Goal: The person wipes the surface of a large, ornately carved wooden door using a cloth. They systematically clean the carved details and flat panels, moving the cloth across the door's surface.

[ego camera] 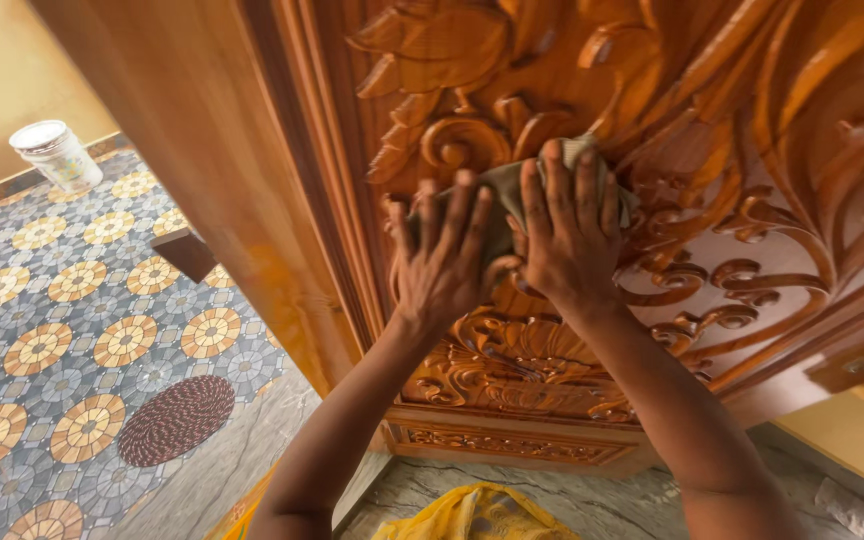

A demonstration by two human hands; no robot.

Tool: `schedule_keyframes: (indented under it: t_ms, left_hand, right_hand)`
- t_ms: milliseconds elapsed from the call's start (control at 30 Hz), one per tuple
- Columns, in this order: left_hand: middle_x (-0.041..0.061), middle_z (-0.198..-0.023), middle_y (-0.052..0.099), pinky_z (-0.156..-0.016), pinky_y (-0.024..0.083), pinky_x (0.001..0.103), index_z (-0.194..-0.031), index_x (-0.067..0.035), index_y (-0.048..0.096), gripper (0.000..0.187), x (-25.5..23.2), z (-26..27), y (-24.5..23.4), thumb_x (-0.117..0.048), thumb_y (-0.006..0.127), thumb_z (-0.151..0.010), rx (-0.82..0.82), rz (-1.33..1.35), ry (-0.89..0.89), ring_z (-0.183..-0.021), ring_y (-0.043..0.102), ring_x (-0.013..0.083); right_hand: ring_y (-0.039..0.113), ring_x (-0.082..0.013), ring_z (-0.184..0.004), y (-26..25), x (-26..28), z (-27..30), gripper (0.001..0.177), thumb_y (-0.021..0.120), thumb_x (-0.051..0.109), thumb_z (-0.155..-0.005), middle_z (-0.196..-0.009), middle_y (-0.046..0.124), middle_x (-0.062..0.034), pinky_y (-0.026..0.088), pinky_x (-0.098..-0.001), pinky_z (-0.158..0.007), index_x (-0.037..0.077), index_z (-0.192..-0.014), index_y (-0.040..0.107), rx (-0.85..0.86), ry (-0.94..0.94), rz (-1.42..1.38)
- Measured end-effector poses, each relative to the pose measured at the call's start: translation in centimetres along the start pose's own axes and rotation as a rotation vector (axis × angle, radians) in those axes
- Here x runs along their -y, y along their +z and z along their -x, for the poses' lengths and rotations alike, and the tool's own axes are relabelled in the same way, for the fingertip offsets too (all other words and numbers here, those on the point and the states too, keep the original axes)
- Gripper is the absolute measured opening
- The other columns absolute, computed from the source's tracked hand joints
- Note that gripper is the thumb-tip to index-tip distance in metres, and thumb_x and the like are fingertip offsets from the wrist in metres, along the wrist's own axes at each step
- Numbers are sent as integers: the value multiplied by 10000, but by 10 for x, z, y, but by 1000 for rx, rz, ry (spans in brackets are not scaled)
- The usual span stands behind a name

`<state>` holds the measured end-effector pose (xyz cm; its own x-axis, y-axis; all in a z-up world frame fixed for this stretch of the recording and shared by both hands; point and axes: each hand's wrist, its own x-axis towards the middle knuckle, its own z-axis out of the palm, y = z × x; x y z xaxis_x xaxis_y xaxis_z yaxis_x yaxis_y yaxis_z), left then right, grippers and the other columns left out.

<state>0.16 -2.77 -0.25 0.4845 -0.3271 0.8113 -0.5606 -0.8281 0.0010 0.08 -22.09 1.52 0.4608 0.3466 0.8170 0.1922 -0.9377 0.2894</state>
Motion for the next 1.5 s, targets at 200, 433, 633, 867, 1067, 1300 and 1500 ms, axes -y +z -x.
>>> schedule_keyframes:
  t_ms: [200,433,633,867,1067,1300,1500]
  left_hand:
    - [52,-1752,232,-1311,76,577,-1667,-149,360,765,-76,-21,39,-618,476,-1074,59,-59,182,-1631,165,248]
    - [20,-1766,149,-1284,-23,568,-1708,-167,252,852,-171,-54,81,-659,458,-1044,-39,-176,416,-1631,110,191]
    - [14,-1796,59,-1306,-93,543,-1747,-169,152,947,-265,-93,120,-731,423,-1035,-150,-286,557,-1655,38,197]
    - [78,-1796,69,-1316,-56,551,-1699,-63,190,710,-348,-95,152,-482,402,-1166,-114,-281,536,-1655,23,242]
    - [65,-1772,71,-1293,-27,510,-1715,-109,157,759,-347,-23,209,-470,364,-1081,28,-430,710,-1626,28,239]
    - [23,-1757,0,-1230,-85,544,-1687,-148,117,904,-360,80,280,-612,412,-970,147,-566,910,-1599,-47,206]
    - [-41,-1778,-62,-1291,-122,556,-1720,-263,7,855,-416,64,301,-604,407,-1045,-110,-566,677,-1624,-114,173]
  right_hand:
    - [269,-542,-1544,-15,-79,59,579,421,363,-1180,-1686,285,-259,227,-668,-1267,40,-1648,314,-81,49,-25]
    - [277,-590,-1524,-31,-185,129,620,476,335,-1193,-1681,277,-309,246,-720,-1243,48,-1678,218,-79,89,88]
    - [179,-566,-1582,-63,-272,171,672,423,401,-1167,-1732,158,-285,160,-726,-1295,80,-1679,131,-87,247,179]
    - [111,-503,-1634,-74,-311,205,658,343,408,-1203,-1740,71,-301,132,-650,-1313,45,-1700,110,-96,476,101]
    - [77,-557,-1606,-10,-286,299,629,326,327,-1165,-1711,39,-324,132,-674,-1334,40,-1682,113,-92,473,35]
    - [-25,-536,-1590,55,-244,443,839,434,405,-1075,-1692,-19,-360,10,-666,-1272,-33,-1641,-5,79,712,-52]
    - [-124,-519,-1586,50,-265,456,882,443,401,-1082,-1709,-67,-361,-60,-690,-1247,-91,-1631,-40,127,924,-52]
